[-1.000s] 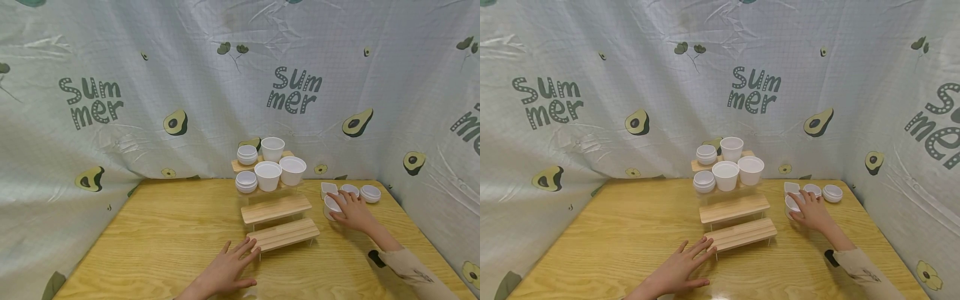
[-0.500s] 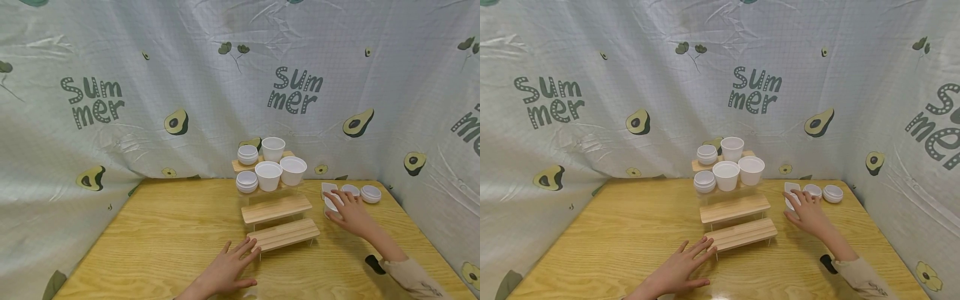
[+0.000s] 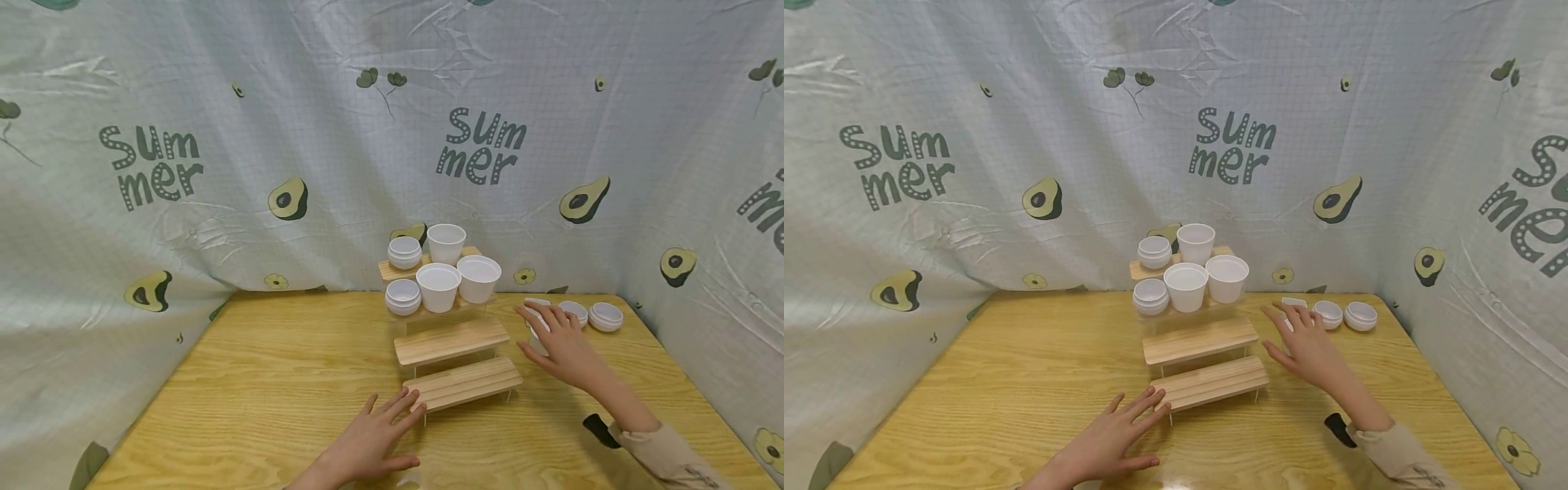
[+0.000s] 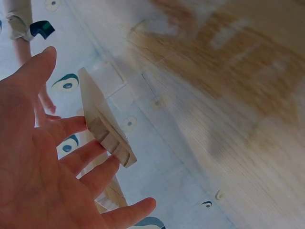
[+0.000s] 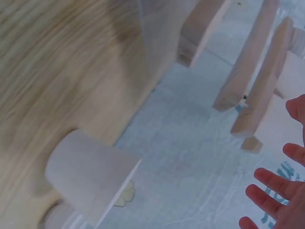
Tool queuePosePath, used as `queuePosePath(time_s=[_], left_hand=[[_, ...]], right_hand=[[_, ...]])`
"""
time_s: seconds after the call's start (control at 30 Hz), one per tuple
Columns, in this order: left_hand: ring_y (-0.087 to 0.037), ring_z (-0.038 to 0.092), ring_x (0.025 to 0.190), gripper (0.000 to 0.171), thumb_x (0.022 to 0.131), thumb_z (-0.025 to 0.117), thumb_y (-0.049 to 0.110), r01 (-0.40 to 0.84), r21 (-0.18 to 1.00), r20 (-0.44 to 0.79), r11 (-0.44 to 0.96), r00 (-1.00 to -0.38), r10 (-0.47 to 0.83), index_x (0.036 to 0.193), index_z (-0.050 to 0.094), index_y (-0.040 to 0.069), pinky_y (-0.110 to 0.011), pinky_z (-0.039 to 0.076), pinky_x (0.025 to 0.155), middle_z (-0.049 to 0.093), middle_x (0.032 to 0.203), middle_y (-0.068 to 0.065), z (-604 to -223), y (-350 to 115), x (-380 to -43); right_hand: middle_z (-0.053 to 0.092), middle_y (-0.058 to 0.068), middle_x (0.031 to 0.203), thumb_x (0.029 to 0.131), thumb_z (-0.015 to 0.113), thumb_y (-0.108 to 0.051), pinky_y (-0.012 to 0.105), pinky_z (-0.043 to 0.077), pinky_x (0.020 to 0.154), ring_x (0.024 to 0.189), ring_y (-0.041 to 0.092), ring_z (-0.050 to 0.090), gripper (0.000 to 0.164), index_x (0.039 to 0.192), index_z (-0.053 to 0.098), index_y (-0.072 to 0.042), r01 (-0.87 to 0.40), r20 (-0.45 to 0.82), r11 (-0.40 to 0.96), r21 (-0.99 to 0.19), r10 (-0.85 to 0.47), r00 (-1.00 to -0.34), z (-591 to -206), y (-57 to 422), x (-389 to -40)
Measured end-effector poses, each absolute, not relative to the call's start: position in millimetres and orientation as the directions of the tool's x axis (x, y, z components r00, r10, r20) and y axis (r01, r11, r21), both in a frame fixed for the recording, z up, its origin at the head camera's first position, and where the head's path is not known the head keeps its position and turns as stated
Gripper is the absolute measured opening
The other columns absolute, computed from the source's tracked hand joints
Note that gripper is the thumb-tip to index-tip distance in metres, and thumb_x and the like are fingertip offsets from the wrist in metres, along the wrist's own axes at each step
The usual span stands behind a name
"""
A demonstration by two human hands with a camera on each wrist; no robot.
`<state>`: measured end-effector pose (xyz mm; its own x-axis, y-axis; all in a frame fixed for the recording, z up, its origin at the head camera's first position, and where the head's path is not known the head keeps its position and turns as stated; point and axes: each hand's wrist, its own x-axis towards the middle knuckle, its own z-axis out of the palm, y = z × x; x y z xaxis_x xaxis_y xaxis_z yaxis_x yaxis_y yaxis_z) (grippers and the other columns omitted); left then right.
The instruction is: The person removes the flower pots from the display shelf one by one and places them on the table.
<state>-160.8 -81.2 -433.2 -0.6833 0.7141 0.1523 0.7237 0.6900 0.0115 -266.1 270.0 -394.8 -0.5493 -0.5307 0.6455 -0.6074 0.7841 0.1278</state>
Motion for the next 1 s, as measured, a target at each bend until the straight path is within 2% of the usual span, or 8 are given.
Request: queuePosePath(time_s=[0.1, 0.3, 0.6, 0.9, 1.0], left_hand=[[-0.021, 0.032, 0.133, 0.068, 0.085, 0.045, 0.055, 0.721, 0.014, 0.151, 0.693, -0.686, 0.711, 0.141, 0.028, 0.021, -0.055, 0.039, 0.091, 0.029, 0.146, -0.004, -433.2, -81.5, -160.9], [-0.021, 0.031, 0.133, 0.068, 0.085, 0.045, 0.056, 0.721, 0.018, 0.147, 0.693, -0.687, 0.712, 0.141, 0.028, 0.021, -0.055, 0.039, 0.091, 0.029, 0.146, -0.004, -433.5, -81.5, -161.4], [-0.020, 0.031, 0.133, 0.068, 0.085, 0.044, 0.056, 0.721, 0.017, 0.146, 0.693, -0.687, 0.712, 0.141, 0.027, 0.022, -0.055, 0.040, 0.090, 0.029, 0.146, -0.003, -434.4, -81.2, -162.6], [-0.020, 0.031, 0.133, 0.068, 0.085, 0.045, 0.055, 0.722, 0.027, 0.145, 0.691, -0.687, 0.712, 0.141, 0.026, 0.022, -0.055, 0.040, 0.090, 0.029, 0.146, -0.003, -433.7, -80.6, -162.8], [-0.021, 0.031, 0.133, 0.068, 0.085, 0.045, 0.055, 0.723, 0.027, 0.147, 0.690, -0.686, 0.713, 0.141, 0.026, 0.022, -0.055, 0.039, 0.090, 0.029, 0.146, -0.003, -433.7, -80.7, -163.0]], right_hand=[[0.049, 0.018, 0.121, 0.091, 0.029, -0.054, 0.049, 0.032, 0.072, 0.102, 0.034, 0.045, 0.061, 0.128, 0.046, -0.008, -0.611, 0.658, 0.784, 0.114, -0.520, -0.544, -389.0, 260.7, -266.4], [0.046, 0.018, 0.125, 0.088, 0.048, -0.046, 0.053, 0.033, 0.078, 0.103, 0.036, 0.045, 0.054, 0.128, 0.045, -0.009, -0.613, 0.681, 0.787, 0.067, -0.485, -0.549, -377.4, 241.1, -269.5], [0.048, 0.019, 0.121, 0.090, 0.029, -0.055, 0.052, 0.033, 0.075, 0.099, 0.037, 0.046, 0.062, 0.127, 0.046, -0.008, -0.626, 0.764, 0.776, 0.078, -0.450, -0.462, -363.3, 221.2, -282.6], [0.046, 0.017, 0.126, 0.089, 0.029, -0.057, 0.052, 0.034, 0.078, 0.102, 0.037, 0.045, 0.062, 0.131, 0.042, -0.012, -0.596, 0.742, 0.797, 0.094, -0.455, -0.492, -345.5, 210.7, -297.4], [0.045, 0.018, 0.126, 0.089, 0.034, -0.055, 0.053, 0.035, 0.079, 0.102, 0.036, 0.044, 0.060, 0.130, 0.043, -0.011, -0.592, 0.739, 0.799, 0.106, -0.462, -0.490, -342.6, 207.9, -303.3]])
